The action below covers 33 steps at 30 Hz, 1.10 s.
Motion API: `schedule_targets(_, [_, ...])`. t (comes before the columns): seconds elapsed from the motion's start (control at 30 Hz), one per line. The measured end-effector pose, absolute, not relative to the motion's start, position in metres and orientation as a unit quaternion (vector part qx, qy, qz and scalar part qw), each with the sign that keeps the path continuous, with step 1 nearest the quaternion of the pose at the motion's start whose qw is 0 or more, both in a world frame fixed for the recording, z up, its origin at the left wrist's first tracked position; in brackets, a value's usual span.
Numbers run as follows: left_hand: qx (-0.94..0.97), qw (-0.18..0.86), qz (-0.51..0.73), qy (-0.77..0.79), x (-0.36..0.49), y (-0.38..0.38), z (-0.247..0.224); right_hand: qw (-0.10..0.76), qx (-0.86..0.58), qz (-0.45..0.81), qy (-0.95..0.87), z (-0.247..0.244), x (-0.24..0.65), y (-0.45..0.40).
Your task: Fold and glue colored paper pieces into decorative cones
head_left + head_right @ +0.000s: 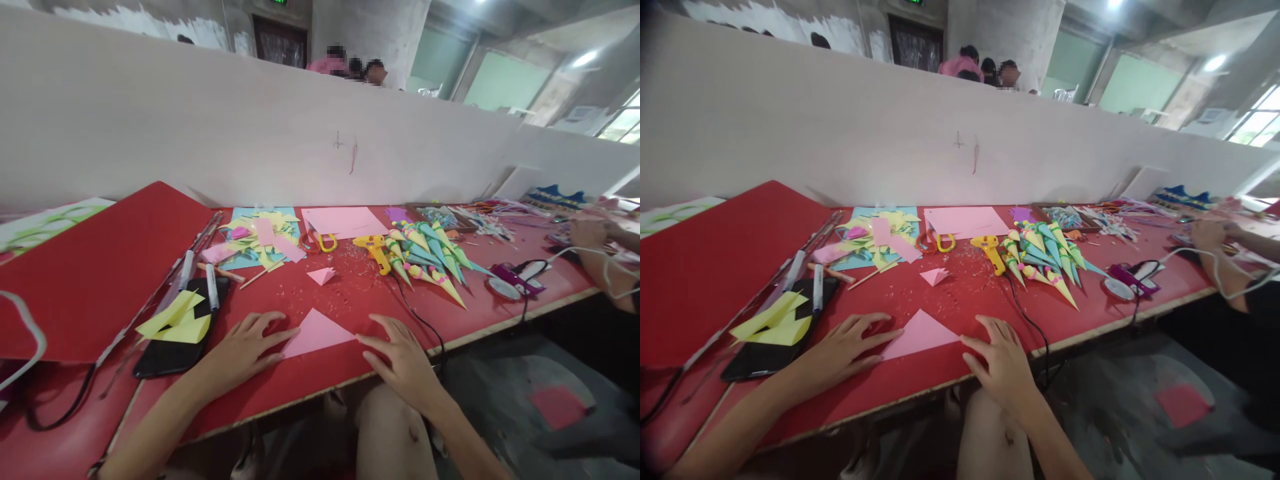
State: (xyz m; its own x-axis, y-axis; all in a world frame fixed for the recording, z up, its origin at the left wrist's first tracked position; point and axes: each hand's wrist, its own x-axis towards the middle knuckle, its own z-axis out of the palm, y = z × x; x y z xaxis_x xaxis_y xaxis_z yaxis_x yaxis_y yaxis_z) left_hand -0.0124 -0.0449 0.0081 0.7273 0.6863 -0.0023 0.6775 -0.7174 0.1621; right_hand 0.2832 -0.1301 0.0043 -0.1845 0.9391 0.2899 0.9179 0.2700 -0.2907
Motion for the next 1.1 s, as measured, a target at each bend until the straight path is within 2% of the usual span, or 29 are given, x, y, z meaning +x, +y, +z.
schedule_targets(0.17, [0.929, 0.063, 0.007, 0.365, -0.007, -0.048, 0.021, 0.284, -0.585, 0.06, -0.757, 0.012, 0.264, -0.121])
schedule_targets(0.27, [0.923, 0.077, -0.02, 0.377, -0.001, -0.052, 0.035, 0.277, -0.517, 0.135, -0.799, 0.01, 0.244, -0.113])
schedule_targets(0.37, [0.913, 0.086, -0.031, 0.397, 0.009, -0.056, 0.044, 0.25, -0.514, 0.15, -0.807, 0.008, 0.229, -0.103])
schedule_targets(0.57, [0.896, 0.047, 0.013, 0.44, 0.037, -0.061, 0.038, 0.199, -0.516, 0.038, -0.832, 0.006, 0.221, -0.085])
schedule_targets(0.77, [0.913, -0.075, 0.025, 0.4, 0.049, -0.055, 0.035, 0.194, -0.521, -0.065, -0.828, 0.008, 0.211, -0.07])
schedule_targets(0.97, [0.892, -0.161, 0.135, 0.399, 0.045, -0.049, 0.052, 0.291, -0.499, 0.032, -0.816, 0.031, 0.2, -0.063])
schedule_targets(1.1, [0.887, -0.197, 0.183, 0.376, 0.04, -0.053, 0.055, 0.314, -0.463, 0.109, -0.822, 0.039, 0.196, -0.062])
